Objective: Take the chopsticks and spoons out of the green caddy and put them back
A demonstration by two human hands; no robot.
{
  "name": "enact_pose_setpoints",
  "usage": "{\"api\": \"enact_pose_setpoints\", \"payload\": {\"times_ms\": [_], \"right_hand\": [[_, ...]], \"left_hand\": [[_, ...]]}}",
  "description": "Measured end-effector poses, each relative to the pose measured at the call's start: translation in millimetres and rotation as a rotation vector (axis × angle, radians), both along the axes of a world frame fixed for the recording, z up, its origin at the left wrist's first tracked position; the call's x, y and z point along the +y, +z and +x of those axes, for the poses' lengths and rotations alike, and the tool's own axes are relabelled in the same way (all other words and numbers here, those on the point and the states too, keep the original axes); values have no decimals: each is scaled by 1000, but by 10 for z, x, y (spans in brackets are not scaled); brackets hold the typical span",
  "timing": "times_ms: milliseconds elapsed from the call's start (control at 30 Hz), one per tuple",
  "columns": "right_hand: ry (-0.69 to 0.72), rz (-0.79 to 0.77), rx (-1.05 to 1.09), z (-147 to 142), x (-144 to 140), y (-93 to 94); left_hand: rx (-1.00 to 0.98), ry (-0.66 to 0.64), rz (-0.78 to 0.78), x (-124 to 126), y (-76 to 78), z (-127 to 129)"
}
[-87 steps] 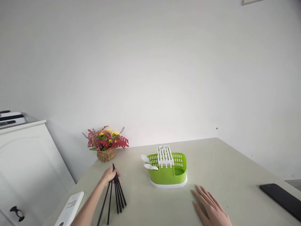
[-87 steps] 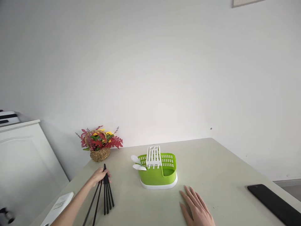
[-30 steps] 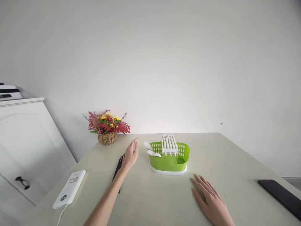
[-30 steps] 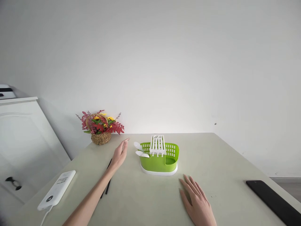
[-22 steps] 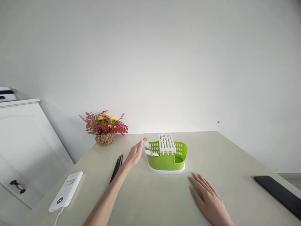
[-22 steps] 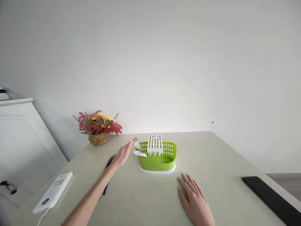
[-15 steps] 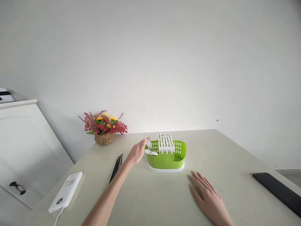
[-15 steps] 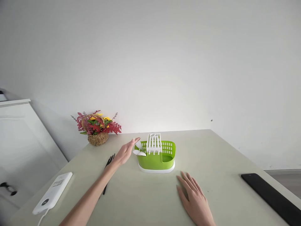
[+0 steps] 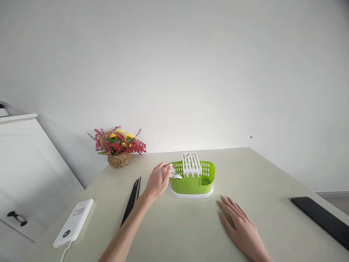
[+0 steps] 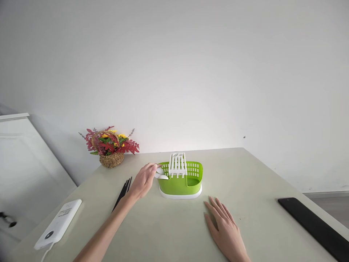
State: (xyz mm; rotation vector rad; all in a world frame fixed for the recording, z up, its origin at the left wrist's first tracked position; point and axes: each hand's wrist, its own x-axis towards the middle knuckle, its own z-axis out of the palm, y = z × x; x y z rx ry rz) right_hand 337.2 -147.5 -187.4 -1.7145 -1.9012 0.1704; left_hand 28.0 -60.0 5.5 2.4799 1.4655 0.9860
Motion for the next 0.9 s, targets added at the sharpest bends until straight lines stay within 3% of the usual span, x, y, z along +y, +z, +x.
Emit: {"api": "enact_pose_setpoints", "payload": {"times_ms": [233, 367, 600, 767, 900], "right_hand": [[6, -7, -8, -5, -9, 46], [1, 5, 7, -6, -2, 36], [-8, -8, 9, 3, 10, 1], [-8, -10, 0, -2, 6, 21], [-7, -19, -22, -7, -1, 46]], "left_hand": [[28, -81, -30, -27, 7, 26], [166, -141, 17, -15, 26, 36], [432, -285, 112, 300, 61, 133], [425, -330, 74, 510, 10, 173], [487, -369, 190, 571, -10, 157]]}}
